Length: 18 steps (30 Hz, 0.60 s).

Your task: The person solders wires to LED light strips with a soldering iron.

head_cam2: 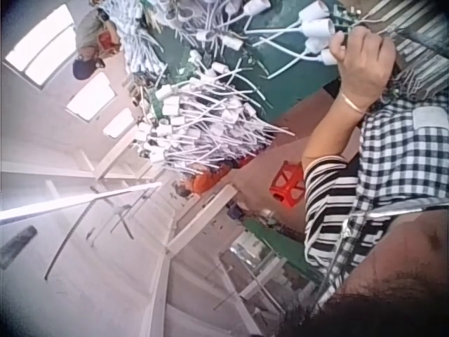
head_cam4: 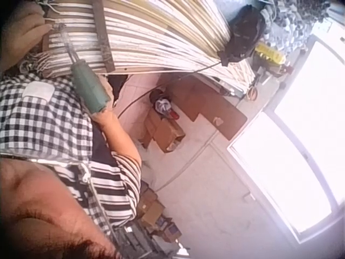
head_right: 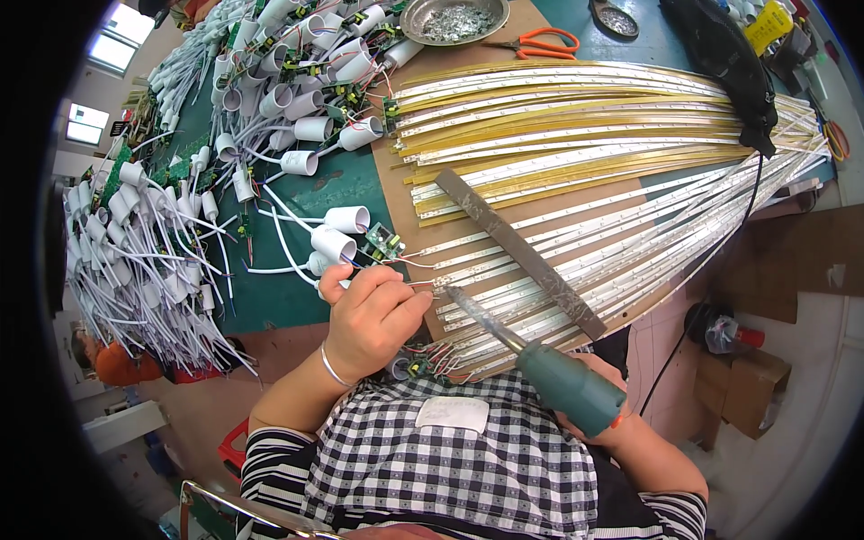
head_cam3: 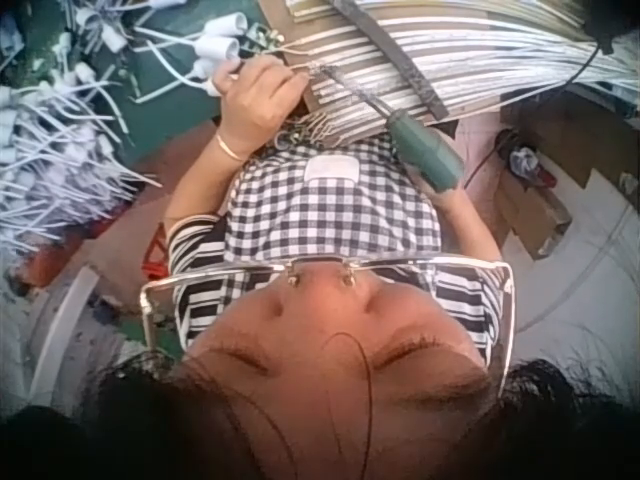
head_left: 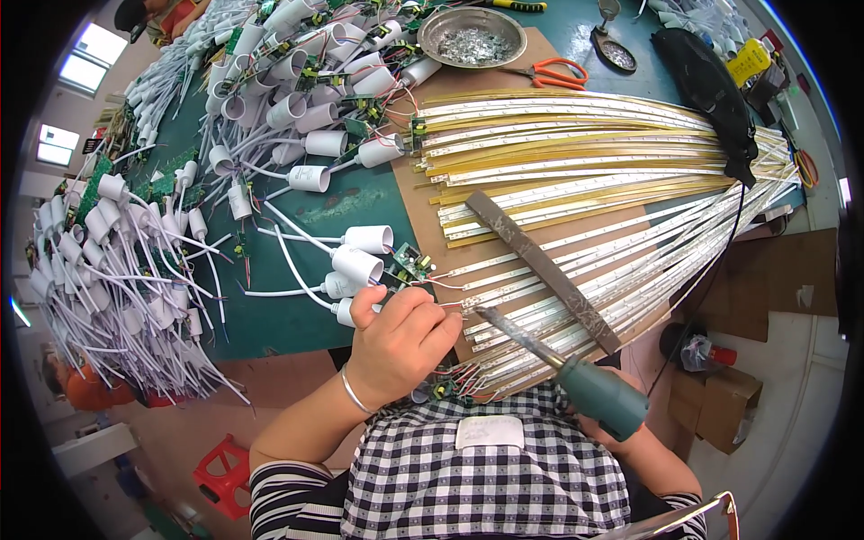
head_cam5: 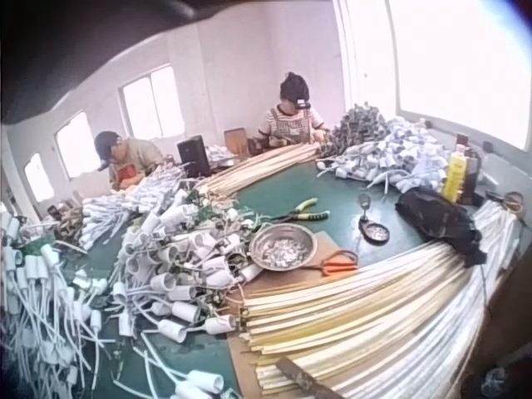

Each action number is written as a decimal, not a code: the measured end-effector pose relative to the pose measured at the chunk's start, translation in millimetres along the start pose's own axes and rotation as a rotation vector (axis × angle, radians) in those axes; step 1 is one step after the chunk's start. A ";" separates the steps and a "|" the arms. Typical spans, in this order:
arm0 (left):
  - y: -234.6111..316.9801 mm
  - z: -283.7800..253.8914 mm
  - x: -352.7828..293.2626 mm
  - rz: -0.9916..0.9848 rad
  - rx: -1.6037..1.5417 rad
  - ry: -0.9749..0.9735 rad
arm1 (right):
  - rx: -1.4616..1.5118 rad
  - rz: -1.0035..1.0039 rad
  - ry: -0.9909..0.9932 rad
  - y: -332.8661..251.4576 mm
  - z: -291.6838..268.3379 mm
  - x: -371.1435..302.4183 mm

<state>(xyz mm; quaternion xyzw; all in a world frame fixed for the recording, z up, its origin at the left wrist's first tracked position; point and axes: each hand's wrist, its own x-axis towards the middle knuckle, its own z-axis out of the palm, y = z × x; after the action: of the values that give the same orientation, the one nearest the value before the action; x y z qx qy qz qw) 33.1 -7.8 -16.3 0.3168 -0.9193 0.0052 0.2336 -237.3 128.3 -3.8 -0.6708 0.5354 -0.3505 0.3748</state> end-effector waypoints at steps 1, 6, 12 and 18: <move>-0.1 0.0 0.0 0.001 0.001 0.001 | -0.056 -0.060 0.007 0.6 -1.7 0.4; 0.0 -0.1 0.9 0.010 0.000 -0.004 | -0.031 0.185 0.023 -3.9 -6.8 -18.5; 2.4 -2.1 2.8 -0.009 0.017 -0.012 | -0.031 0.150 0.049 1.4 -1.7 -22.0; 2.0 -1.8 1.9 -0.019 0.031 -0.022 | -0.027 0.134 0.042 1.4 -2.0 -18.2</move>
<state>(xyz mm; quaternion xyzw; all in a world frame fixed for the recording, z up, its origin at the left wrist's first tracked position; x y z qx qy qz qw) 31.4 -7.0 -13.6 0.3292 -0.9186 0.0138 0.2183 -243.0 145.7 -5.3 -0.6310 0.5914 -0.3317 0.3769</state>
